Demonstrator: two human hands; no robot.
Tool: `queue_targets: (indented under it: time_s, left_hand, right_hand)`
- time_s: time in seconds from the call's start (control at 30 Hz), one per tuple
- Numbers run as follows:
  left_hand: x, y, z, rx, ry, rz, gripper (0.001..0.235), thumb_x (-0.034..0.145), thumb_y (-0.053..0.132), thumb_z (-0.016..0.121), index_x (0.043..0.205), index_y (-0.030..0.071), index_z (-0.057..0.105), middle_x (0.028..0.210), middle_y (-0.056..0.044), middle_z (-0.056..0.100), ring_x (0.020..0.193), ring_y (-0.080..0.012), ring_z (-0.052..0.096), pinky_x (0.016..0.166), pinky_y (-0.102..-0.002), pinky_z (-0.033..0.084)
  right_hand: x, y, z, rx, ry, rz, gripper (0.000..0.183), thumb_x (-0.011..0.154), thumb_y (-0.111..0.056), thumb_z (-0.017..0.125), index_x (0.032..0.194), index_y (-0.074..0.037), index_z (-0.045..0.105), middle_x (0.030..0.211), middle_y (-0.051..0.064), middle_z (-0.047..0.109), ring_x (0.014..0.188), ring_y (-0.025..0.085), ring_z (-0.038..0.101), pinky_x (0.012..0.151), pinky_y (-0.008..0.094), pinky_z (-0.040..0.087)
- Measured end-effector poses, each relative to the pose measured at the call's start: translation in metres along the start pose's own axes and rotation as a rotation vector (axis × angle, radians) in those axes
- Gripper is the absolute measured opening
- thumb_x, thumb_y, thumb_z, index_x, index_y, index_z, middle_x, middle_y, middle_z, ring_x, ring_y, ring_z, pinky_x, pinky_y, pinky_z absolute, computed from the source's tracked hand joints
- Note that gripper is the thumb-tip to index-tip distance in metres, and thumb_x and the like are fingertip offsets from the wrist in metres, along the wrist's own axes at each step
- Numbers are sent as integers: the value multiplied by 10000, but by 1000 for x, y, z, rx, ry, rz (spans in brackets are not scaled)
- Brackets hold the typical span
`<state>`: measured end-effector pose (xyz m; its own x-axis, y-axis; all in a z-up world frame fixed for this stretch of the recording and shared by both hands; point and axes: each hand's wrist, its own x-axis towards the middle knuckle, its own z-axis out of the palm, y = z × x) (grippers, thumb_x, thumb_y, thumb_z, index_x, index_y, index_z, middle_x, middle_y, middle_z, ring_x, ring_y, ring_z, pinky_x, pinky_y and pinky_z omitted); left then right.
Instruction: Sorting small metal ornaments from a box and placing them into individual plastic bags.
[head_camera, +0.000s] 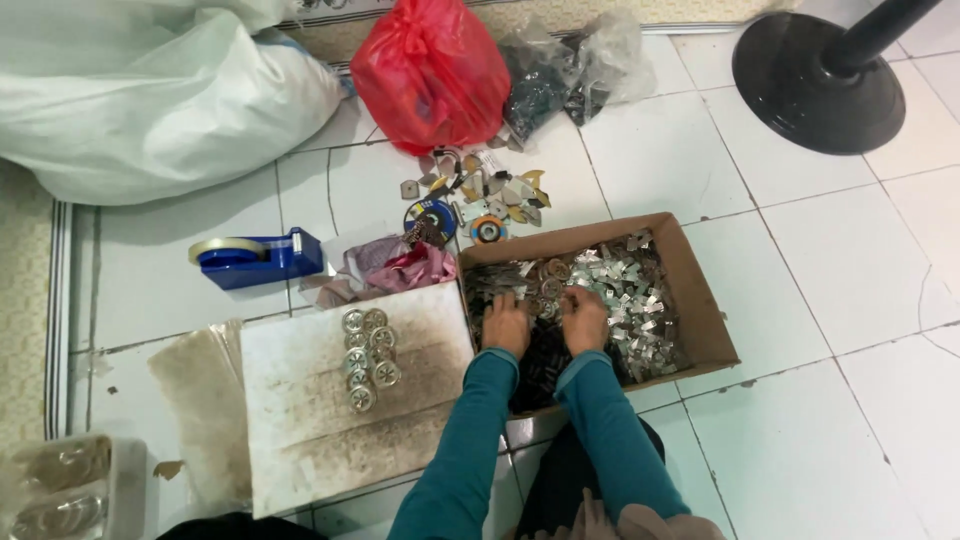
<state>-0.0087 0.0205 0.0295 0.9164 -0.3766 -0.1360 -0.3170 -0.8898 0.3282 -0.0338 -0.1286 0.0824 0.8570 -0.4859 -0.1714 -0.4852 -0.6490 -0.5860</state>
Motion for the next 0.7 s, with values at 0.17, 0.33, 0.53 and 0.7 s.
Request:
queue_targets:
  time_s: [0.17, 0.33, 0.53, 0.7]
  left_hand:
    - [0, 4, -18, -3, -17, 36, 270, 1009, 212, 551, 1263, 149, 618, 1346, -106, 504, 1298, -293, 464, 972, -405, 468]
    - [-2, 4, -18, -134, 46, 11, 267, 1029, 219, 513, 1258, 148, 629, 1319, -102, 526, 1285, -294, 487, 954, -404, 492]
    - [-8, 8, -26, -326, 103, -55, 258, 1055, 245, 510, 1250, 170, 662, 1318, -81, 545, 1292, -280, 495, 996, -400, 495]
    - [-8, 10, -38, -460, 49, -142, 286, 1066, 293, 505, 1309, 201, 626, 1364, -73, 535, 1340, -277, 492, 1041, -416, 492]
  right_hand:
    - [16, -15, 8, -165, -98, 24, 395, 1025, -348, 638, 1407, -268, 581, 1320, 67, 532, 1201, 321, 619, 991, 540, 526]
    - [25, -7, 24, -245, -166, -6, 508, 971, -397, 713, 1438, -280, 550, 1368, 67, 500, 1275, 315, 562, 1021, 546, 505]
    - [30, 14, 41, -289, -126, -98, 395, 996, -321, 681, 1363, -190, 621, 1248, 121, 636, 1209, 335, 627, 1012, 556, 507]
    - [23, 24, 33, -37, 42, -85, 285, 1069, -363, 604, 1226, -159, 727, 1137, 120, 714, 1111, 369, 680, 970, 557, 515]
